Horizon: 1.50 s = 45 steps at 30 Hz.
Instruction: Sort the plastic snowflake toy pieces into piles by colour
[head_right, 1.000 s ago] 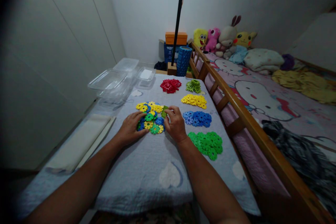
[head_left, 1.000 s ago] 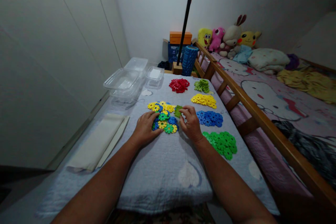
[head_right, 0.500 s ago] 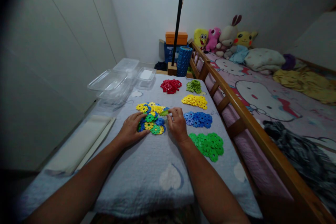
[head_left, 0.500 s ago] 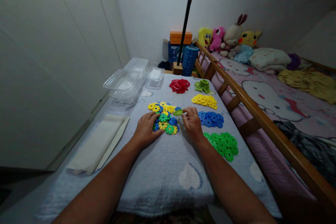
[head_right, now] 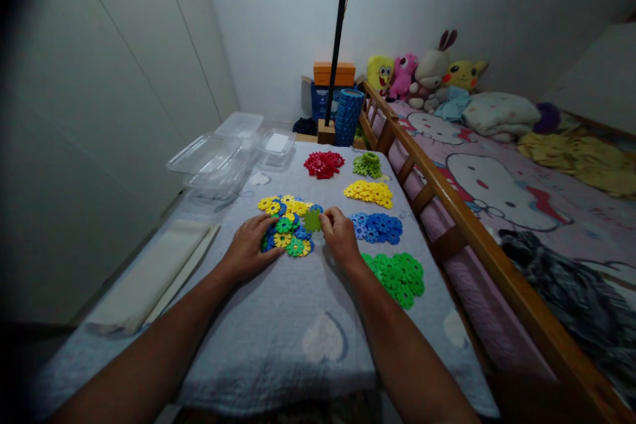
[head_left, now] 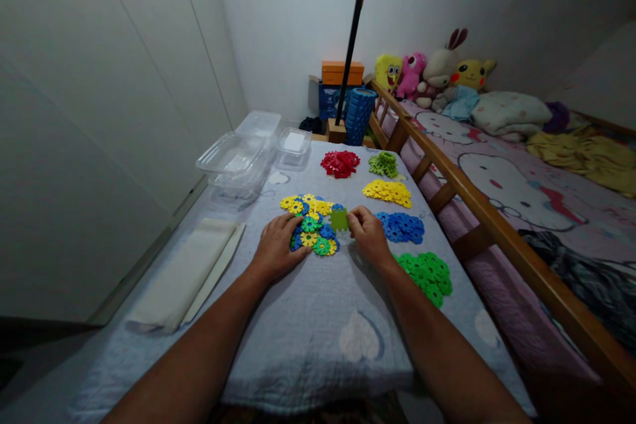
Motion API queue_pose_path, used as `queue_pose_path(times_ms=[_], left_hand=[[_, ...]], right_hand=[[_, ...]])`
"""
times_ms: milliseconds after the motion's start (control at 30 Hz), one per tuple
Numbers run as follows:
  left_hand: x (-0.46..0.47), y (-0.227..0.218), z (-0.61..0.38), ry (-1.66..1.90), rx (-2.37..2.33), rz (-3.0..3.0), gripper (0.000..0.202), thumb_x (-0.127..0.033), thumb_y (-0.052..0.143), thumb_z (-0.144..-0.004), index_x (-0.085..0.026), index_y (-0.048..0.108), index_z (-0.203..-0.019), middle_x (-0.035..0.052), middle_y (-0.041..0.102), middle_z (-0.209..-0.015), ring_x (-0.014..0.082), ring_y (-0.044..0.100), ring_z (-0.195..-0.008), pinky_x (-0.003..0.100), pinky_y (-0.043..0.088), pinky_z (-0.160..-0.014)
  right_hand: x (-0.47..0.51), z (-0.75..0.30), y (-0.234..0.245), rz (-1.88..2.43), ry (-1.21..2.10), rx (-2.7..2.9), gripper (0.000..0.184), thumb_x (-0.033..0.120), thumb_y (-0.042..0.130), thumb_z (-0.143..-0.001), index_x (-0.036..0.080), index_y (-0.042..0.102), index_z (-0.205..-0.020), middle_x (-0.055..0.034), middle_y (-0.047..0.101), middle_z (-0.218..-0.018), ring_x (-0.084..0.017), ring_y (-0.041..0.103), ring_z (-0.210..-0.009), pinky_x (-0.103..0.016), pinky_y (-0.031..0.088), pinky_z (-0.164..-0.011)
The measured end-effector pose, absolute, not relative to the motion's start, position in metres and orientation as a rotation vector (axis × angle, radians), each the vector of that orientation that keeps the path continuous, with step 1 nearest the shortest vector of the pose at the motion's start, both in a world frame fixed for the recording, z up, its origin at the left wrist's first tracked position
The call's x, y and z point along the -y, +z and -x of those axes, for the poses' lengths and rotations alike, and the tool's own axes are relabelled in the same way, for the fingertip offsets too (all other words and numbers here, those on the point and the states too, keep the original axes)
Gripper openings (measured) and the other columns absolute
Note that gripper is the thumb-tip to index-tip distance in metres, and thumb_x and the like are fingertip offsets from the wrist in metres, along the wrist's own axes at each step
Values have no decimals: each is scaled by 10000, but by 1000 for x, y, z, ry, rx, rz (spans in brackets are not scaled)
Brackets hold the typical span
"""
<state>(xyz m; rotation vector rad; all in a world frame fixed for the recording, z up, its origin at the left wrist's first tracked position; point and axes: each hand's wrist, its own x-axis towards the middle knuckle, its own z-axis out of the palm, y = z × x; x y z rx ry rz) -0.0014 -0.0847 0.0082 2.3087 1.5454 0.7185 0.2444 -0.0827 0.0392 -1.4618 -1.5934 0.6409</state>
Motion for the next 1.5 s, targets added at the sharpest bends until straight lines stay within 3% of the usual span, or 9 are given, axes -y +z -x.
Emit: queue_pose_path(times_ms=[300,500,633,1033,1233,1500], left_hand=[[83,1,3,763,-1528,-2322,657,-422,759,-774,-214,575,-1369,146,555,-1439,361,516,-1336,556,421,-1123],[84,0,3,787,-1525,-2324,649,-428,757,-780,-217,580,-1367,144,566,-1430,364,520,-1331,569,427,-1115],[84,2,3,777,-1528,-2323,639,-419,753,-786,-228,578,-1371,138,567,-1436,362,514,-1339,576,419,-1123],[85,2,2,776,-1543,-2311,655,-413,764,-779,-246,576,-1384,125,559,-1451,360,509,-1339,563,427,-1109],[86,-3,3,813,-1538,-2304,640,-423,761,-787,-254,580,-1376,123,554,-1455,362,504,-1340,578,409,-1125],[86,-3,3,827,-1537,-2313,658,-402,778,-765,-279,574,-1379,117,567,-1440,363,509,-1338,575,416,-1120]], right_hand=[[32,-282,63,1471,890,1415,202,399,607,-805,199,588,-781,41,580,-611,-120,588,-502,-206,409,-445],[-19,-320,62,1590,843,1096,93,238,657,-759,183,590,-726,40,598,-608,-103,592,-496,-171,425,-412],[-46,-342,62,1604,811,893,120,137,684,-728,181,576,-699,54,580,-568,-93,586,-478,-154,453,-413],[-112,-379,72,1614,759,542,209,23,625,-795,185,505,-740,68,531,-499,-75,544,-415,-125,456,-395],[-135,-384,69,1596,769,436,159,18,542,-861,155,525,-780,68,539,-571,-27,533,-435,-104,474,-480],[-150,-387,66,1516,809,353,235,-46,525,-792,187,499,-774,79,519,-577,-38,537,-461,-84,508,-451]])
